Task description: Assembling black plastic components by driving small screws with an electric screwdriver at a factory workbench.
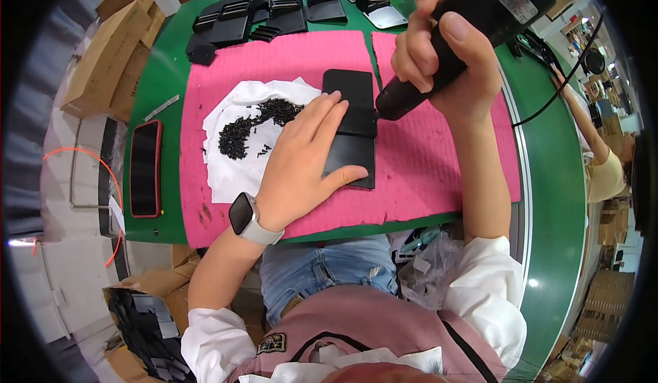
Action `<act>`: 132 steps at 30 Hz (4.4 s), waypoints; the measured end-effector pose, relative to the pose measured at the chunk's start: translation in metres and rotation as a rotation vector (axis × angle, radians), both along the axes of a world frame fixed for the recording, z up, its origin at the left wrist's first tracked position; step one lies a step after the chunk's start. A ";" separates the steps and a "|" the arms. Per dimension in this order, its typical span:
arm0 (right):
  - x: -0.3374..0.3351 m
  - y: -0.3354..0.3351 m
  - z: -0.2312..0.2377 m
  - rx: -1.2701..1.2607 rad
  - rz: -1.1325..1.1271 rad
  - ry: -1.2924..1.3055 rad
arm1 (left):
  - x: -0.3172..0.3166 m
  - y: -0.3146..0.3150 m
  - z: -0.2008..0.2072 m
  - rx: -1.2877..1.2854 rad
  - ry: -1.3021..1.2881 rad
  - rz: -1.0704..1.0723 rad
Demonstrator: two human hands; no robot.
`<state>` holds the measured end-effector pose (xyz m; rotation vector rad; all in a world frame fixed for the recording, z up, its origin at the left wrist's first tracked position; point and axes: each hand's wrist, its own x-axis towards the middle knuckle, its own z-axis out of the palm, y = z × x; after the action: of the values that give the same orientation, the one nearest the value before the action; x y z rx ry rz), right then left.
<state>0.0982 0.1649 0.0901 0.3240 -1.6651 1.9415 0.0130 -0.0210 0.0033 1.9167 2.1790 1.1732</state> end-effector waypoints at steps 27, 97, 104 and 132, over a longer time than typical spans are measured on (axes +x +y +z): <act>-0.001 -0.009 -0.001 0.148 -0.035 -0.332 | 0.004 0.002 -0.007 -0.061 0.104 0.038; -0.261 -0.017 -0.098 1.539 -0.688 -0.424 | 0.334 -0.672 -0.299 0.245 -0.642 2.567; -0.248 -0.003 -0.113 1.609 -0.763 -0.308 | 0.096 -0.520 -0.149 0.089 0.233 1.657; -0.212 -0.003 -0.081 1.638 -0.726 -0.376 | -0.106 -0.081 -0.008 0.616 -1.329 0.093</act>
<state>-0.1141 0.1624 0.0092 -0.1173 -2.7090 -0.1863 -0.0926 -0.1017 -0.0043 0.5468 1.1895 2.3159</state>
